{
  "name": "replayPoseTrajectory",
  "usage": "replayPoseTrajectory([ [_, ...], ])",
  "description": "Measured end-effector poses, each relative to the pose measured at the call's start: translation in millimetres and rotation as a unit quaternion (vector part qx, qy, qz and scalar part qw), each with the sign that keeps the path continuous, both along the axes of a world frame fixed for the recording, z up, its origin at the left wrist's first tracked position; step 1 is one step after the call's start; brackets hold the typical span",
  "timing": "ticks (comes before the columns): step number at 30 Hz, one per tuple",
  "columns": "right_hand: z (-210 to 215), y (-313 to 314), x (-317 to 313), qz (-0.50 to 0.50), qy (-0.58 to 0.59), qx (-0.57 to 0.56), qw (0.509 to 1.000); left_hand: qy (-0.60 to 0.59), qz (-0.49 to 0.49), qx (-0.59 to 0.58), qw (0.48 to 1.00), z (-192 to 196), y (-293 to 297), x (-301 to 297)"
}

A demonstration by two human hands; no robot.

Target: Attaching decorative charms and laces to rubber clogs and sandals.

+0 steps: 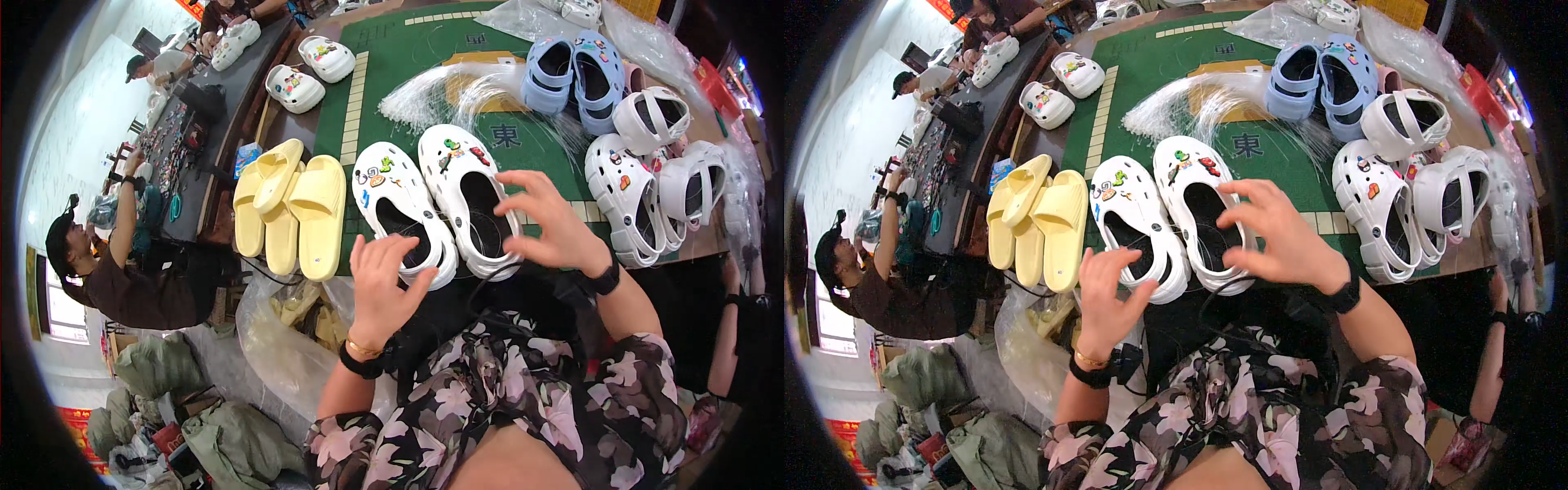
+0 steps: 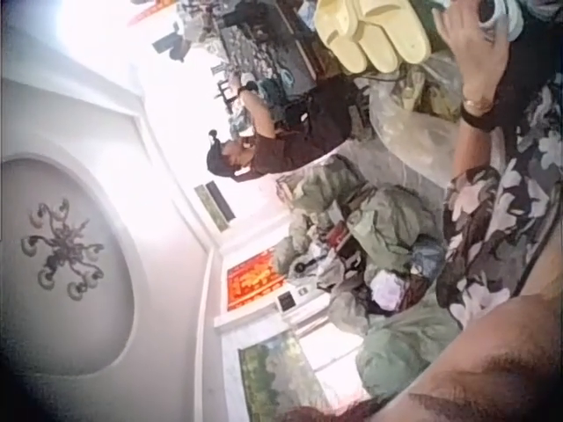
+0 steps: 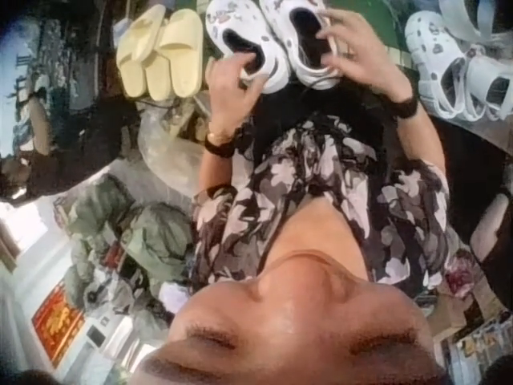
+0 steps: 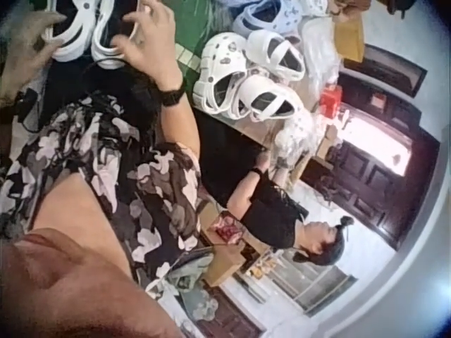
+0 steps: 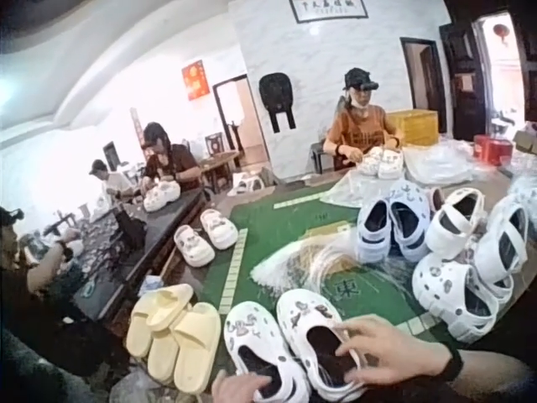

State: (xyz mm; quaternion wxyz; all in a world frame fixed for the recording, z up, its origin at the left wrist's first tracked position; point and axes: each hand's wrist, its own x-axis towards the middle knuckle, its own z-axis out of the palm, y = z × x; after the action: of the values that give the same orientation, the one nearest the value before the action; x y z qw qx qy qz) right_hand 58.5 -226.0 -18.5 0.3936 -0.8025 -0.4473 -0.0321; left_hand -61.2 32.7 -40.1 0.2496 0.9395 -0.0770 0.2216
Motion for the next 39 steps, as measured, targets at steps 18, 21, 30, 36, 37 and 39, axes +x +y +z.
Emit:
replayPoseTrajectory([
  [18, -11.2, 32.0, 17.8, -0.040, 0.012, 0.087, 0.995, -0.006, -0.112, -0.037, 0.993, 35.8, -19.1, 55.9],
  [21, -4.2, 28.0, 23.8, -0.046, 0.056, 0.095, 0.993, 0.050, -0.074, -0.007, 0.996, 30.9, -28.1, 62.1],
  [30, -49.2, -12.1, 117.3, -0.376, 0.032, -0.193, 0.906, 0.065, -0.080, -0.041, 0.994, 28.0, -30.7, 66.5],
  [36, -76.8, -9.8, 145.1, -0.401, 0.057, -0.265, 0.875, 0.067, -0.078, -0.045, 0.994, 25.9, -28.9, 61.8],
  [37, -77.4, -10.2, 145.2, -0.405, 0.062, -0.272, 0.871, 0.066, -0.078, -0.046, 0.994, 26.4, -29.0, 61.7],
  [39, -63.2, -9.4, 131.1, -0.385, 0.079, -0.288, 0.873, 0.040, -0.072, -0.047, 0.995, 26.5, -26.8, 58.7],
])
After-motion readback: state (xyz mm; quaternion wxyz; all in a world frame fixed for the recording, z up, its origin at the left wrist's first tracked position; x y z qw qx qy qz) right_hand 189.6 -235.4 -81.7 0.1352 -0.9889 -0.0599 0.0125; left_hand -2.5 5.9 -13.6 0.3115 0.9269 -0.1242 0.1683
